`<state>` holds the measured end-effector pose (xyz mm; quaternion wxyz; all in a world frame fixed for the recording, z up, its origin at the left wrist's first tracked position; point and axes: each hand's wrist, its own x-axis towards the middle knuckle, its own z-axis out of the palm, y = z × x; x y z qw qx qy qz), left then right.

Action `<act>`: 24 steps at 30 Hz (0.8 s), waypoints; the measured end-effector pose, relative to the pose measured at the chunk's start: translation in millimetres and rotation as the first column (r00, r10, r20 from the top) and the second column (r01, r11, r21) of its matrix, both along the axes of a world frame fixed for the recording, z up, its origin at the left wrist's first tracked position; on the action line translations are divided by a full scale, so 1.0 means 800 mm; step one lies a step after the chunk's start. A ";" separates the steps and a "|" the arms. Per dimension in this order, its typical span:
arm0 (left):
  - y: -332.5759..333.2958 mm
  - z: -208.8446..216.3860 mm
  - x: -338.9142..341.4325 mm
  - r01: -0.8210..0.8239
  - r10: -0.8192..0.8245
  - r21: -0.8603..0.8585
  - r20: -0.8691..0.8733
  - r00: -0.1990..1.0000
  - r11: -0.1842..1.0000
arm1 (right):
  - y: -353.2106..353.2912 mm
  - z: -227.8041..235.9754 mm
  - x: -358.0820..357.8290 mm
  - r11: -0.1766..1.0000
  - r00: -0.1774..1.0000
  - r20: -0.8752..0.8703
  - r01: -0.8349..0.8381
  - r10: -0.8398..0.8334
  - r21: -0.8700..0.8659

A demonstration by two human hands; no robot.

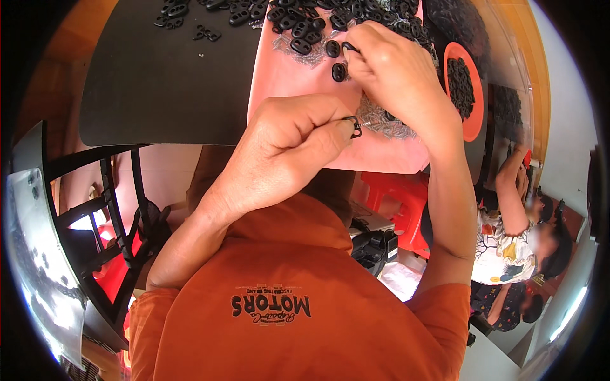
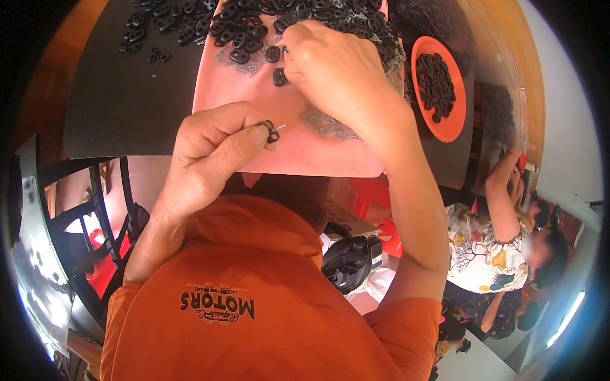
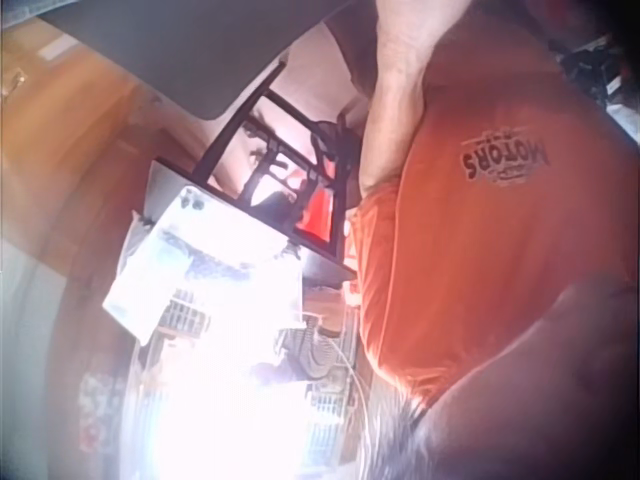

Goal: The person sits at a table and repeatedly picks up small black plastic clips and metal screws from a pink tray. They insert the screws into the clips by hand and place the assembled units into a red bowl.

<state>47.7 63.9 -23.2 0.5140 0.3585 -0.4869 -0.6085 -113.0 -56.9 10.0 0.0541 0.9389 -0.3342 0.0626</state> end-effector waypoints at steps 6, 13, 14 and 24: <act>-0.001 0.013 0.004 0.025 -0.011 0.140 -0.105 0.994 0.990 | 0.028 0.038 -0.030 0.586 0.846 0.374 -0.092 -0.381 0.805; -0.007 0.013 0.001 0.036 -0.026 0.098 -0.100 0.995 0.994 | 0.058 0.057 -0.034 0.442 0.789 0.382 -0.157 -0.482 0.883; -0.007 0.012 0.000 0.038 -0.030 0.098 -0.084 0.996 0.994 | 0.059 0.056 -0.033 0.441 0.781 0.395 -0.173 -0.483 0.881; -0.009 0.015 -0.001 0.073 -0.074 0.109 0.008 0.997 0.991 | 0.059 0.049 -0.037 0.497 0.795 0.431 -0.191 -0.427 0.846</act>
